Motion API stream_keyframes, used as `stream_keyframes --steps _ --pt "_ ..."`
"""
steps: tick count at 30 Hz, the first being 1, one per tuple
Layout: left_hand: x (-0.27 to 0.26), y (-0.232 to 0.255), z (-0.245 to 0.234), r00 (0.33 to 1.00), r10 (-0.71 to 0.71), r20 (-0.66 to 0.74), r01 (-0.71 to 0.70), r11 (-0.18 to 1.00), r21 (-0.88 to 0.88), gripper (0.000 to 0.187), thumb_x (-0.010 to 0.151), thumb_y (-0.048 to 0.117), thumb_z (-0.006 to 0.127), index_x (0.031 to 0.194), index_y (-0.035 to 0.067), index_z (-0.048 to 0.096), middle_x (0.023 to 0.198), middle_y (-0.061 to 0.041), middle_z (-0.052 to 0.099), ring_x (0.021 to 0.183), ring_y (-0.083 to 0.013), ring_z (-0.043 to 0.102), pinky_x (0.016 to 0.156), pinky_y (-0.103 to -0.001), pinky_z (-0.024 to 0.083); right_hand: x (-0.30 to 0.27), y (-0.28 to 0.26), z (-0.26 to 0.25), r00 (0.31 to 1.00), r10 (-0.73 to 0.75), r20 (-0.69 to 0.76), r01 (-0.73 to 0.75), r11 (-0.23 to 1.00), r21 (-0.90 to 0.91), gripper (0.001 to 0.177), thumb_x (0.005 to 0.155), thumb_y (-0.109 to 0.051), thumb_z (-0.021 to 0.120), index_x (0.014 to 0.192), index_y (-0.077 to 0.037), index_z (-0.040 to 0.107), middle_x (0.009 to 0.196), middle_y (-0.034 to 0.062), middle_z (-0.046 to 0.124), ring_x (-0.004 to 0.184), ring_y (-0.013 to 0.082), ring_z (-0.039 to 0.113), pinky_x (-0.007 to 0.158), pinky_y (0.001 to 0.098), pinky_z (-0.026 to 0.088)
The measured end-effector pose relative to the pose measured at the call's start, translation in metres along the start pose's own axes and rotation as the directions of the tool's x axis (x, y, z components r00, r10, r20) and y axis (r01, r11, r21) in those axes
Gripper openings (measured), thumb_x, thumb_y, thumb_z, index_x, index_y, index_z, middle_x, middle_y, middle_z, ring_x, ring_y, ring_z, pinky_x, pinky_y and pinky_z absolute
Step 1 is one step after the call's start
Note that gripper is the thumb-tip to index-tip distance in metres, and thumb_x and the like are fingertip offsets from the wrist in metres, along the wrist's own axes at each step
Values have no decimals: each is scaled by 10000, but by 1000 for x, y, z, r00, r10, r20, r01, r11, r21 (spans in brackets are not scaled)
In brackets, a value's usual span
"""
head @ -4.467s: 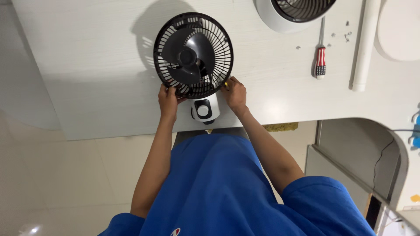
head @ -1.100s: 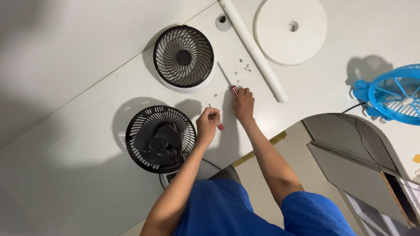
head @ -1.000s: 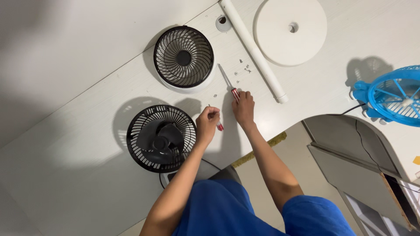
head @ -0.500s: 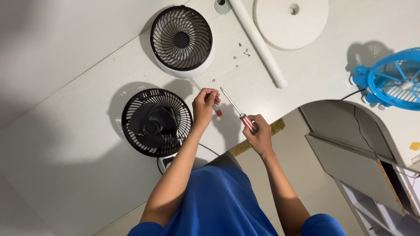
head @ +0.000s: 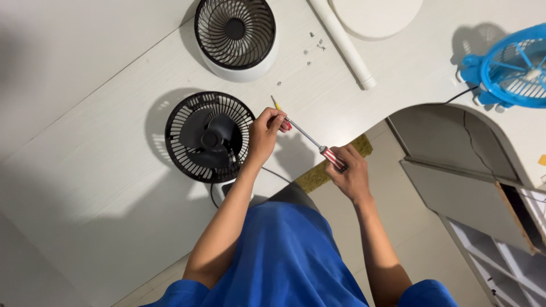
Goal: The person uses a screwdriver to loosen and remove screws from the front grille of a small electric fan. They detach the grille, set it aside, and continue to unscrew and remove the fan blades from the motor housing.
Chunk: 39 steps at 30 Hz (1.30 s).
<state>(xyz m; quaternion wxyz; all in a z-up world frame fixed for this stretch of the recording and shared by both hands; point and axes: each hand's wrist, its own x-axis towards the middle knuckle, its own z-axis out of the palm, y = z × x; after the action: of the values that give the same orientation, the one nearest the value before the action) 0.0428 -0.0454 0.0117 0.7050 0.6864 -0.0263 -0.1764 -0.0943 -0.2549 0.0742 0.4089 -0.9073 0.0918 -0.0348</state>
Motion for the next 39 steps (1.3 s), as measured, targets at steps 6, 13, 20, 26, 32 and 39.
stream_keyframes --steps 6,13,20,26,32,39 --pt "-39 13 -20 989 -9 145 -23 976 219 128 1034 123 598 1030 13 663 810 -54 726 753 -119 723 697 -276 588 -41 -19 -12 1000 -15 -14 13 984 -176 308 777 -94 732 1084 -73 746 887 89 633 730 251 673 676 365 561" --pt "-105 -13 -54 965 -183 189 133 959 252 140 1051 129 592 1014 21 673 776 -48 714 754 -122 709 715 -283 565 -106 -57 11 998 34 52 -25 987 -156 320 784 -101 732 1103 -71 739 936 74 667 732 237 688 678 356 568" --pt "-163 -74 -84 980 -175 -91 147 955 -257 122 1045 90 579 1035 0 660 930 -72 699 797 -126 681 741 -281 588 -149 -97 66 992 48 114 -33 992 -125 324 797 -132 741 1117 -76 742 906 98 664 734 269 696 678 391 571" --pt "-168 -91 -112 937 -230 -263 110 908 -403 89 1010 31 592 1080 41 538 911 -92 700 734 -122 642 655 -271 541 -155 -131 104 985 101 143 -75 982 -173 311 820 -144 738 1114 -50 702 952 114 648 739 308 685 682 437 560" --pt "-160 -85 -125 894 -309 -325 118 861 -495 57 997 18 603 1040 24 566 951 -105 713 594 -112 594 508 -248 449 -141 -163 127 988 83 132 -54 976 -211 258 827 -161 729 1062 -54 723 961 120 658 764 350 679 675 461 545" --pt "-157 -76 -143 859 -376 -347 145 830 -539 59 995 40 630 1041 3 625 1005 -111 718 506 -116 579 437 -238 380 -123 -189 145 982 106 159 -63 965 -254 318 802 -171 745 1095 -49 723 939 129 655 768 353 682 672 461 547"
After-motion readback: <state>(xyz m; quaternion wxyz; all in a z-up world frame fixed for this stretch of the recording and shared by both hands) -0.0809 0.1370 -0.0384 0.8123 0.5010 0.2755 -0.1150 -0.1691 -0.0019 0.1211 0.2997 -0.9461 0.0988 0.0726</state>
